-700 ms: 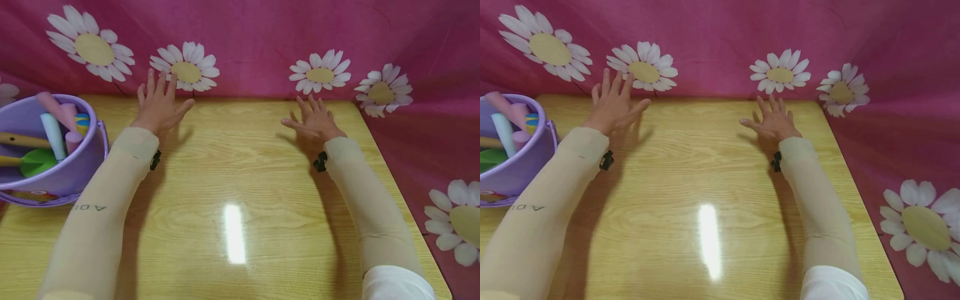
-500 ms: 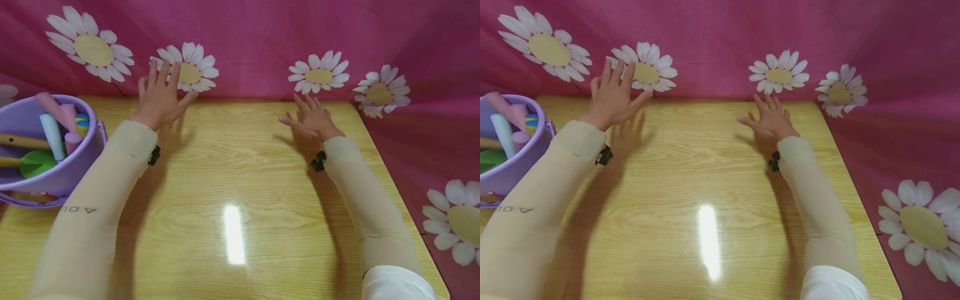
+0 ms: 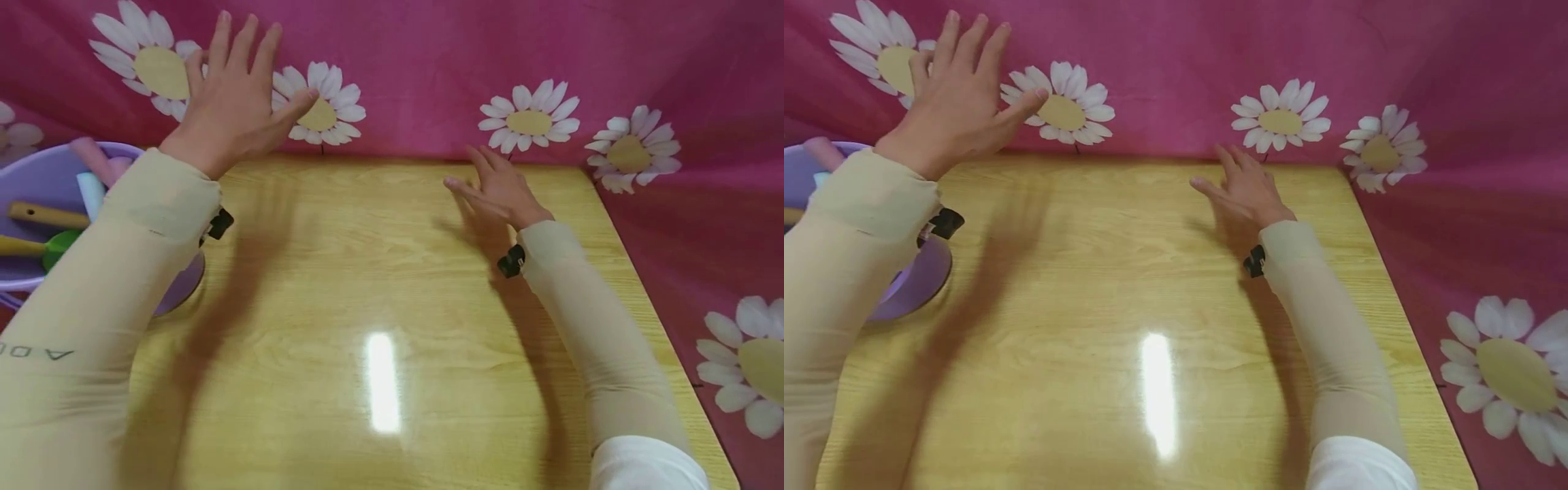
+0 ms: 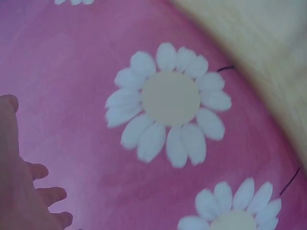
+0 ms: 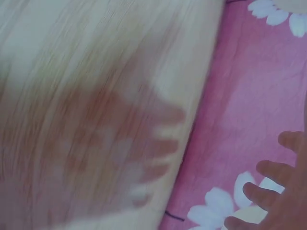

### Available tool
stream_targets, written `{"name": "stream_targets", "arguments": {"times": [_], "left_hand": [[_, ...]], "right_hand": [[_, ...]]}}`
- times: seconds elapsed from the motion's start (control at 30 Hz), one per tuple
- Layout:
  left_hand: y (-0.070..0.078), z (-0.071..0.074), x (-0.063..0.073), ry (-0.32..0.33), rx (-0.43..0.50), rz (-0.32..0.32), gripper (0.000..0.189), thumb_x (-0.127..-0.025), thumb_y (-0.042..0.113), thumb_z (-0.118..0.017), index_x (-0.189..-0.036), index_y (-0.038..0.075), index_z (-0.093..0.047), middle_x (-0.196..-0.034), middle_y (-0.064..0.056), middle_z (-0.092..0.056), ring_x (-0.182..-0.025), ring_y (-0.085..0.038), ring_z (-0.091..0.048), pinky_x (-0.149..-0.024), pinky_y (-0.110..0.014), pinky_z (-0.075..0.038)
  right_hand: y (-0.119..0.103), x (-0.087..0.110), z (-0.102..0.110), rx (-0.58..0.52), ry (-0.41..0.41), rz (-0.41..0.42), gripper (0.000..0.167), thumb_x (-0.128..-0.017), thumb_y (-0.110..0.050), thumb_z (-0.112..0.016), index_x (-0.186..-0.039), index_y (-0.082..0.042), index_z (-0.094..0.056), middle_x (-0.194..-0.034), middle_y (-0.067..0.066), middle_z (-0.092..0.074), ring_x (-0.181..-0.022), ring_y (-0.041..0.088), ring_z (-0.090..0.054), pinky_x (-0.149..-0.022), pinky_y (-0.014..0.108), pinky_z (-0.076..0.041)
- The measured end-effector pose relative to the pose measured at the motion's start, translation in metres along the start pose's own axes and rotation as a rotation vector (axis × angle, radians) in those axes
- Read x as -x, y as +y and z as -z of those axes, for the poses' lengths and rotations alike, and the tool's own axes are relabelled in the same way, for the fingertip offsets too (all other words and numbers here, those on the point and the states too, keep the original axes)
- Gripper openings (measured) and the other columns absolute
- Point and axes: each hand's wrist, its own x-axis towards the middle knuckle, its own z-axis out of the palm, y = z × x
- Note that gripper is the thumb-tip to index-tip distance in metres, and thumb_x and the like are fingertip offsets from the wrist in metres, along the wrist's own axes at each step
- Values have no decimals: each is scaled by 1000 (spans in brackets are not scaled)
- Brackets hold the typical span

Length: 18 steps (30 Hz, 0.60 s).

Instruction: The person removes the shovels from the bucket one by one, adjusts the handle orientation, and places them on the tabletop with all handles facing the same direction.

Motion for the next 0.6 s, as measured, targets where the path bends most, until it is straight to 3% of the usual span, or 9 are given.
{"name": "stream_targets", "arguments": {"times": [0.17,0.3,0.43,0.6], "left_hand": [[-13,19,12,42,22,33,88,-102,62,-33,-166,19,9,-176,-11,9,-163,-35,19,-126,-69,5],[-30,26,36,59,57,69,90,-101,63,-33,-167,14,5,-176,-15,7,-162,-37,18,-123,-70,5],[-45,32,57,94,91,101,91,-101,64,-35,-167,11,0,-175,-18,1,-162,-40,14,-120,-71,3],[-60,40,68,131,137,160,90,-99,63,-37,-167,18,1,-175,-18,-8,-163,-40,10,-120,-68,5]], "right_hand": [[-13,-4,1,6,0,22,98,-92,-83,-35,-168,-27,-7,-176,12,-11,-161,43,-16,-126,69,-14],[-27,-6,-1,37,-53,58,99,-92,-84,-34,-168,-25,-7,-176,12,-9,-162,42,-13,-125,71,-13],[-39,-8,-2,42,-49,88,98,-92,-84,-34,-168,-26,-8,-176,10,-9,-163,40,-13,-125,71,-13],[-56,-10,-3,-4,-29,114,95,-93,-82,-36,-167,-30,-9,-176,7,-12,-163,38,-14,-125,72,-13]]}}
